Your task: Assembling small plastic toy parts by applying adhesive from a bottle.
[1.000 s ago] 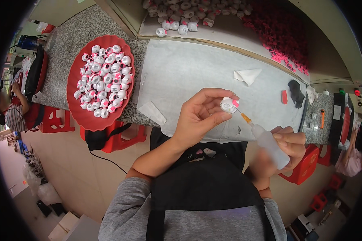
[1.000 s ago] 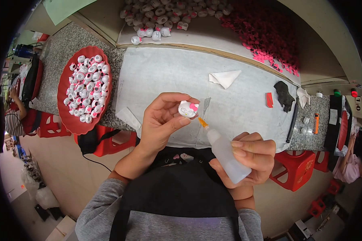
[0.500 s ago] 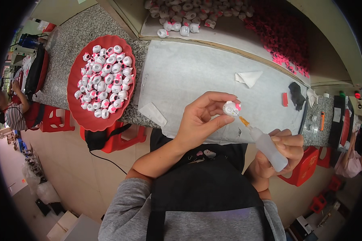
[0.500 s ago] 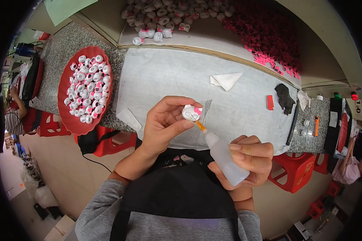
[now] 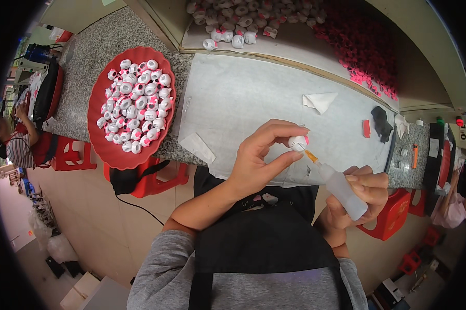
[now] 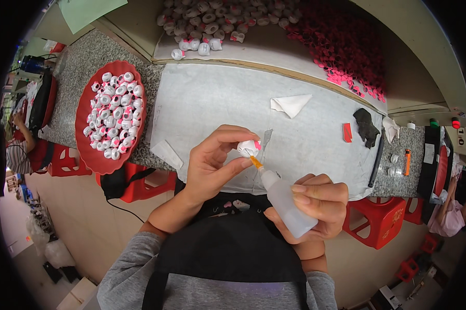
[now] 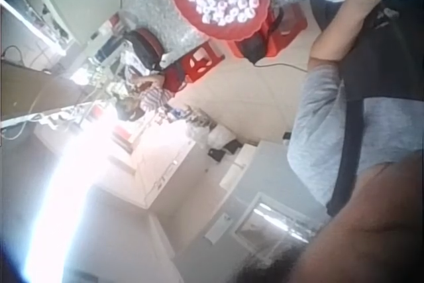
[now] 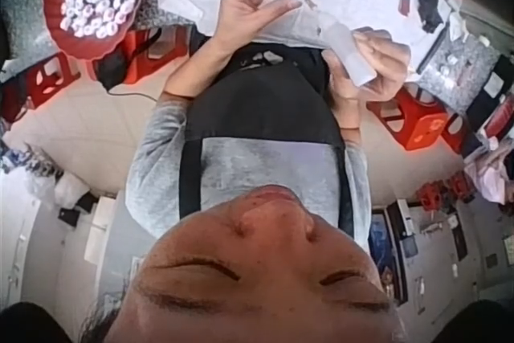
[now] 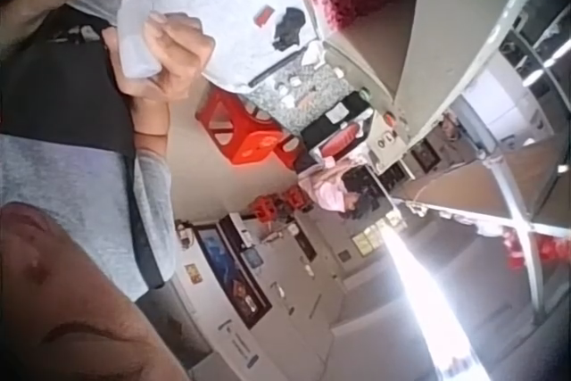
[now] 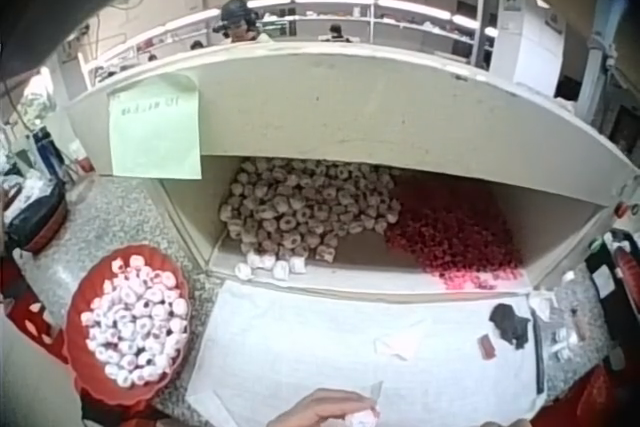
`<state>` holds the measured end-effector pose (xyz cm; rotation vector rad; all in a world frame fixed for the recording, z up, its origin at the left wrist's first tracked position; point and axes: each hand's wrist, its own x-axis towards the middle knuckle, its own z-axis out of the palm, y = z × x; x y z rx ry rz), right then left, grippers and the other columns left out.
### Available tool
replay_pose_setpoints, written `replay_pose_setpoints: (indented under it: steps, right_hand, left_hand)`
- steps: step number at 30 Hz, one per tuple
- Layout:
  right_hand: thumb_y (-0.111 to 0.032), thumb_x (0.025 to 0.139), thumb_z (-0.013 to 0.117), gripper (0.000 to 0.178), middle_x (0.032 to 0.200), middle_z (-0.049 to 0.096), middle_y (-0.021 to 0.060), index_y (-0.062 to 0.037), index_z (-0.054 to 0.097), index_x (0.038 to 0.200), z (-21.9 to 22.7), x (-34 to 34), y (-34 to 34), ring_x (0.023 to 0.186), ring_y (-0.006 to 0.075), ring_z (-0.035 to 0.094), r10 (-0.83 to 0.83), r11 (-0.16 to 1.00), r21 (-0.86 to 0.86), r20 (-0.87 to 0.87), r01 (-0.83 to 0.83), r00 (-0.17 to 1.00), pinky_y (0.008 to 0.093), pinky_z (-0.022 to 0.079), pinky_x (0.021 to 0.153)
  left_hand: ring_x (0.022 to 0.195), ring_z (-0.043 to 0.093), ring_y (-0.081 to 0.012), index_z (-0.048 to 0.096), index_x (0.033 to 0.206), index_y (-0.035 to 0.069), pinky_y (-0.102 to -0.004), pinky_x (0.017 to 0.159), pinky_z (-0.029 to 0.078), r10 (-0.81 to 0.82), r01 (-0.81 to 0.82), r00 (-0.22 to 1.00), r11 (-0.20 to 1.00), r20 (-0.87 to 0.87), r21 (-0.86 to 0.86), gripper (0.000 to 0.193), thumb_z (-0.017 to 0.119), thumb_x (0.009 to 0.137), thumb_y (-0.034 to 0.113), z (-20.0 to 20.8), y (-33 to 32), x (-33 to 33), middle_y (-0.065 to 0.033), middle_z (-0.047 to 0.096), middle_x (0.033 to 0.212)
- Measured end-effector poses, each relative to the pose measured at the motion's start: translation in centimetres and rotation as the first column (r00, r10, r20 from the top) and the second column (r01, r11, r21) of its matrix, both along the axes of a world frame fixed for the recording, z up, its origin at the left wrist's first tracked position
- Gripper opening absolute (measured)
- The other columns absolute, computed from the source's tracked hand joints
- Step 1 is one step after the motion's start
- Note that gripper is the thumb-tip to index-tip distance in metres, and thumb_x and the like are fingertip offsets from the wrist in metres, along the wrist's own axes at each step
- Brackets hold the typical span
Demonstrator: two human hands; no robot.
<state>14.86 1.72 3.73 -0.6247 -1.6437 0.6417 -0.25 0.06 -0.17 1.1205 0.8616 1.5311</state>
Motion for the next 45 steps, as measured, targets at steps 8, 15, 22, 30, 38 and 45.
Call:
replay_pose_setpoints:
  steps: [8,15,22,30,38,45]
  right_hand:
    - [-0.02,0.057,0.071,0.038,0.072,0.042,0.0051,-0.0042,0.044,0.077,0.1,0.4,0.1,0.051,0.0096,0.04,0.033,0.999,-0.021,0.033,-0.033,0.999,0.0195,0.035,0.043]
    - [-0.015,0.057,0.07,0.035,0.071,0.041,0.0054,-0.0045,0.043,0.076,0.4,0.6,0.9,0.054,0.0098,0.039,-0.001,0.994,-0.105,-0.015,0.0,1.0,0.0196,0.034,0.046]
    - [0.001,0.063,0.057,0.027,0.077,0.043,0.0077,-0.0034,0.039,0.081,-1.5,1.8,7.8,0.069,0.0144,0.048,0.221,0.804,-0.527,-0.161,-0.273,0.962,0.0228,0.042,0.051]
    - [-0.007,0.069,0.055,0.017,0.073,0.05,0.0093,-0.0034,0.048,0.084,-4.5,-2.4,20.4,0.07,0.0162,0.053,-0.127,0.952,-0.125,0.666,0.278,0.735,0.0266,0.044,0.054]
    - [-0.014,0.064,0.061,0.024,0.078,0.054,0.0125,-0.0044,0.05,0.084,-6.4,-4.0,22.3,0.071,0.0296,0.051,-0.452,0.891,0.383,0.704,0.242,0.548,0.0341,0.042,0.063]
    - [-0.009,0.069,0.055,0.012,0.066,0.055,0.0106,-0.0006,0.048,0.073,-1.8,-2.8,13.3,0.041,0.0083,0.041,0.269,0.616,-0.776,0.044,-0.137,0.962,0.0196,0.033,0.037]
  left_hand:
    - [0.091,0.045,-0.0175,0.048,0.097,-0.002,-0.0284,0.079,0.036,0.05,-0.049,0.995,0.999,-0.086,0.019,0.031,0.053,0.068,-0.007,-0.1,0.1,-0.1,-0.0119,0.047,0.098]
    - [0.094,0.045,-0.0179,0.047,0.096,-0.002,-0.0284,0.08,0.035,0.083,-0.083,0.997,0.997,-0.004,0.003,0.031,0.053,0.067,-0.009,-0.1,0.2,-0.4,-0.0132,0.047,0.099]
    - [0.088,0.047,-0.0133,0.044,0.099,-0.002,-0.0231,0.076,0.037,0.352,-0.348,0.933,0.935,0.069,-0.067,0.032,0.053,0.068,-0.007,0.1,0.7,-4.3,-0.0114,0.049,0.099]
    - [0.086,0.048,-0.0115,0.044,0.098,-0.001,-0.0205,0.073,0.038,0.413,-0.409,0.906,0.911,0.089,-0.061,0.032,0.054,0.068,-0.007,0.2,0.5,-4.8,-0.0125,0.049,0.1]
    - [0.089,0.048,-0.0141,0.045,0.098,-0.001,-0.0234,0.077,0.037,0.4,-0.393,0.911,0.915,0.097,-0.088,0.032,0.055,0.068,-0.006,0.0,0.4,-5.1,-0.0133,0.049,0.1]
    - [0.094,0.048,-0.0192,0.043,0.099,-0.001,-0.0283,0.082,0.037,0.213,-0.195,0.964,0.973,0.16,-0.12,0.033,0.053,0.068,-0.005,-0.3,1.2,-2.9,-0.0152,0.048,0.102]
